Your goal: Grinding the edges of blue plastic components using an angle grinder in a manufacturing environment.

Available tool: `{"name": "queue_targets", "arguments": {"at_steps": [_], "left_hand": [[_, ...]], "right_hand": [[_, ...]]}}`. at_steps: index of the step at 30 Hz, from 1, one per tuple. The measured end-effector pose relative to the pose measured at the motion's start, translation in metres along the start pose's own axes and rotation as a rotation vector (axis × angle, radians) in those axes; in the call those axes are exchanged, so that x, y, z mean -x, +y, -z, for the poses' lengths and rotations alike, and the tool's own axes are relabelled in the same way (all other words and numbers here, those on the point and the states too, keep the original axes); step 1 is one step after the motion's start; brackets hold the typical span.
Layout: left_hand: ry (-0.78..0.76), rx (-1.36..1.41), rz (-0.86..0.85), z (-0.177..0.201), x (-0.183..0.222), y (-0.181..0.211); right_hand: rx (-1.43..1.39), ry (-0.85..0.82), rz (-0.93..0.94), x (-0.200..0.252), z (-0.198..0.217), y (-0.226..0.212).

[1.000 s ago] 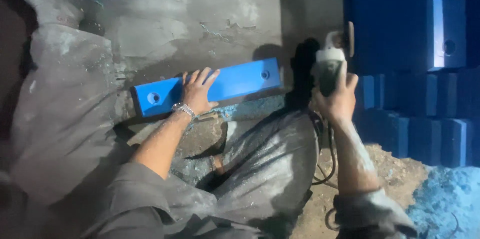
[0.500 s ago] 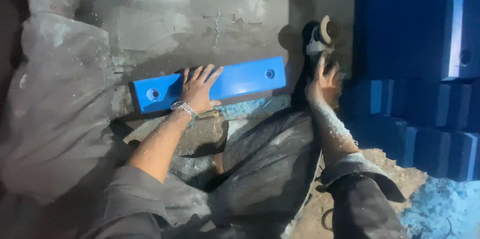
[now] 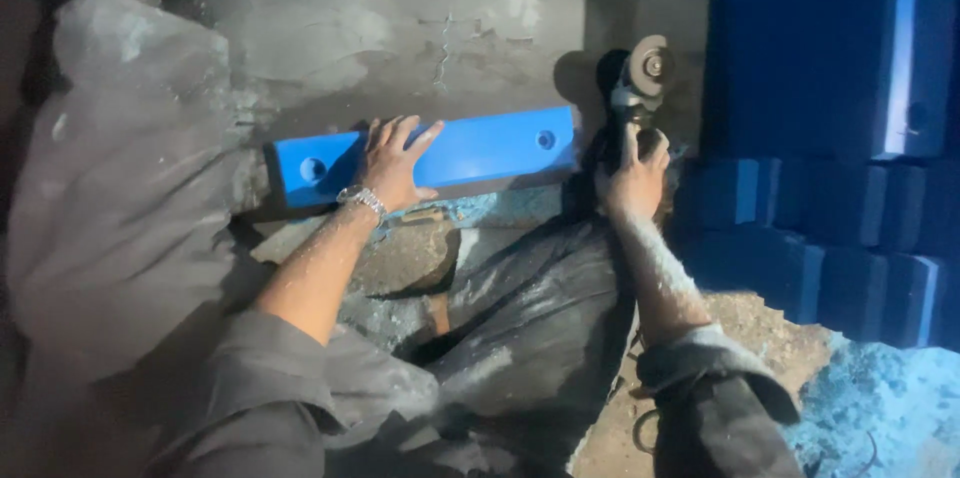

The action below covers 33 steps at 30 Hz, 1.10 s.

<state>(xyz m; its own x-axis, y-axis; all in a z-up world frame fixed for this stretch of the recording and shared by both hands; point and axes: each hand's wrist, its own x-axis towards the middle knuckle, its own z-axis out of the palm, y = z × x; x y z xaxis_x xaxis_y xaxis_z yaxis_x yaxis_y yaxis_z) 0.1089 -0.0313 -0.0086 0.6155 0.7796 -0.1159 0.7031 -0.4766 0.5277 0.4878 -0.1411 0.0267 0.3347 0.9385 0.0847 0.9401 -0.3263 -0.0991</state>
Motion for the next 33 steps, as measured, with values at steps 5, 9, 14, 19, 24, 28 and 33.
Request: {"name": "queue_targets", "arguments": {"at_steps": [5, 9, 14, 19, 24, 28, 33], "left_hand": [[0.048, 0.043, 0.021, 0.006, 0.015, -0.014], [0.106, 0.054, -0.005, -0.005, 0.014, -0.020], [0.102, 0.039, 0.023, -0.002, 0.015, -0.018], [0.069, 0.063, 0.032, 0.008, 0.010, -0.018], [-0.114, 0.036, 0.161, 0.013, 0.008, -0.022], [-0.117, -0.018, 0.127, 0.015, 0.007, -0.021], [-0.095, 0.190, 0.098, -0.020, -0.016, 0.010]], "right_hand": [[-0.186, -0.223, 0.312, 0.062, -0.022, -0.080], [-0.248, -0.383, 0.601, 0.090, -0.019, -0.187], [-0.141, -0.353, 0.665, 0.100, -0.052, -0.228], [-0.075, -0.483, 0.676, 0.094, -0.042, -0.216], [-0.272, -0.702, 0.310, 0.063, 0.015, -0.159], [-0.178, -0.711, 0.162, 0.021, 0.055, -0.100], [0.114, -0.625, 0.229, -0.024, 0.071, -0.071]]}}
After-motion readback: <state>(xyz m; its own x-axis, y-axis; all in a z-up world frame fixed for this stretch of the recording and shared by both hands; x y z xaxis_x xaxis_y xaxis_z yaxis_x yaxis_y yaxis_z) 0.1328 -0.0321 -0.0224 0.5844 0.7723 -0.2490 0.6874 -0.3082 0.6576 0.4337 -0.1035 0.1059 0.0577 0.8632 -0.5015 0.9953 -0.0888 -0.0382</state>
